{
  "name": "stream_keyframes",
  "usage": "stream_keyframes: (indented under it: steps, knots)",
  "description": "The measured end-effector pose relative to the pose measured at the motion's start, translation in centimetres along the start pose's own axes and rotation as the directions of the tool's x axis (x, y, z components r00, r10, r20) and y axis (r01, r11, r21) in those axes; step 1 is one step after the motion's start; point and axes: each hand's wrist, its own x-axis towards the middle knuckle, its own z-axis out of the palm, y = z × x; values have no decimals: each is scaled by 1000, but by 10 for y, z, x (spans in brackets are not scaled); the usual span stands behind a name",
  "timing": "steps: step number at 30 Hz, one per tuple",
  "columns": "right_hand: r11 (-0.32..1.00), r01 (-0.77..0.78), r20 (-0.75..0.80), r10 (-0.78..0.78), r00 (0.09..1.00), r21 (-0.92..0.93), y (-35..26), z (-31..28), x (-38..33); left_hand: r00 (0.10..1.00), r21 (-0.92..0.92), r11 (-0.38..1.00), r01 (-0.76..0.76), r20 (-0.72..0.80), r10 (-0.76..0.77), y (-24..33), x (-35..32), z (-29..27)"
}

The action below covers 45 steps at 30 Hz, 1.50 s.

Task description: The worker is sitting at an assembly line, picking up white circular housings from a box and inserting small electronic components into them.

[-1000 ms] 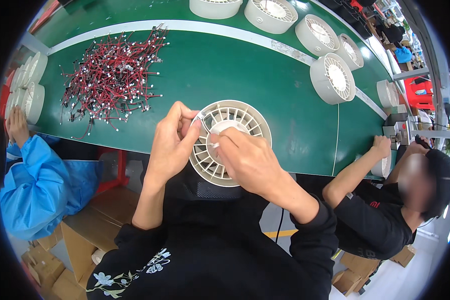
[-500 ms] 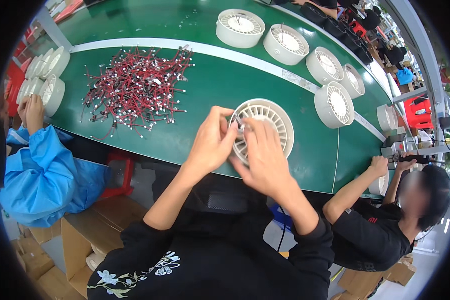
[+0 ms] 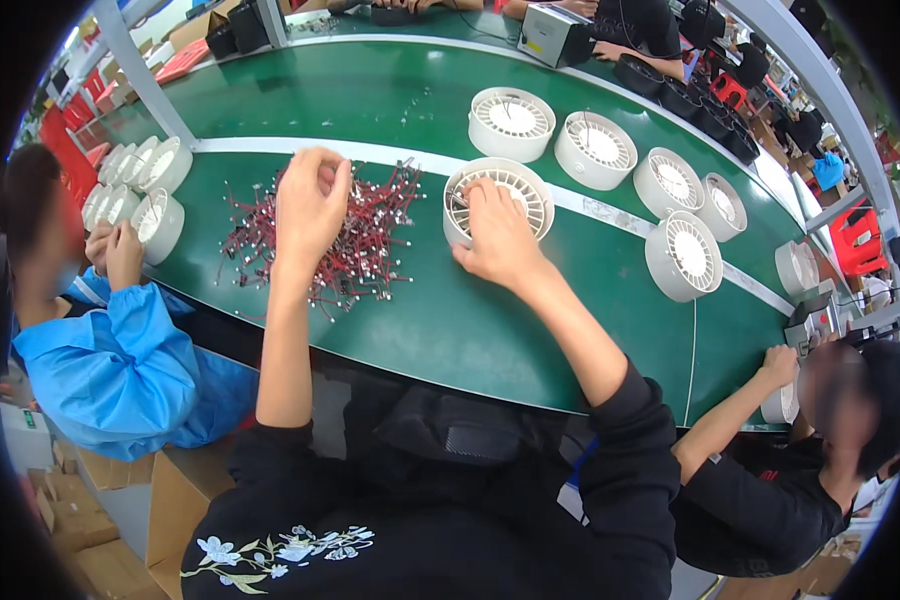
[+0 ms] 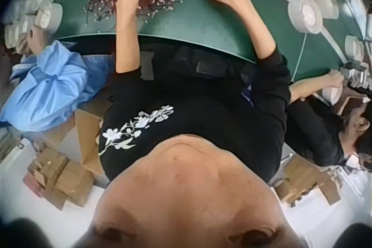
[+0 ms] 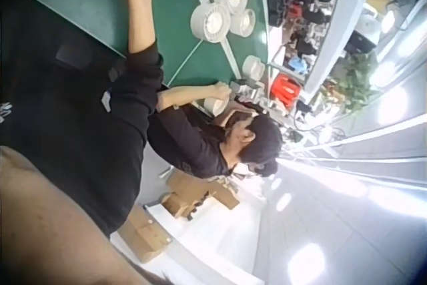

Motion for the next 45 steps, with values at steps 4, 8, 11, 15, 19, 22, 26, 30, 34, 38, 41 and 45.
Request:
stream_keyframes:
  steps: [4, 8, 11, 15, 19, 22, 26, 30, 34, 38, 41, 45]
  knots:
    - [987, -124, -73, 117, 990, -99, -13, 10, 7, 1000, 54, 999, 1, -27, 1, -12, 3, 6]
    - [956, -78, -229, 12, 973, -282, -12, 17, 6, 996, 60, 996, -69, -54, 72, -17, 22, 15]
    - [941, -128, -206, 65, 976, -312, -13, 16, 8, 997, 15, 998, -62, -45, 63, -15, 17, 18]
    - [934, -229, -187, 181, 965, -274, -14, 20, 20, 1000, -94, 996, -7, 7, 8, -6, -15, 33]
    - [946, -192, -210, 138, 968, -260, -10, 15, 21, 999, -166, 986, -32, -34, 27, 1, -42, 33]
    - [984, -94, -206, 61, 977, -154, 8, 5, 13, 995, -177, 983, -57, -91, 42, 4, -57, 20]
    - [1000, -19, -171, 23, 985, 23, 3, -21, 9, 996, -254, 967, -16, -92, -7, 11, -105, 3]
    - [992, 126, -222, -124, 967, -5, -8, -36, 39, 1000, -368, 929, 26, 18, -21, 33, -154, 6]
    - [975, 138, -277, -183, 943, -176, 27, -6, 128, 997, -363, 932, 5, 68, 21, 42, -165, 23]
    - [955, 42, -208, -107, 972, -293, 58, 49, 206, 999, -341, 940, 10, 36, 3, 38, -165, 23]
    - [942, 0, -176, -63, 982, -335, 76, 58, 213, 997, -295, 955, 17, 77, 6, 33, -168, 18]
    - [923, -51, -105, 11, 994, -380, 90, 53, 200, 993, -284, 959, 20, 115, 14, 39, -164, 20]
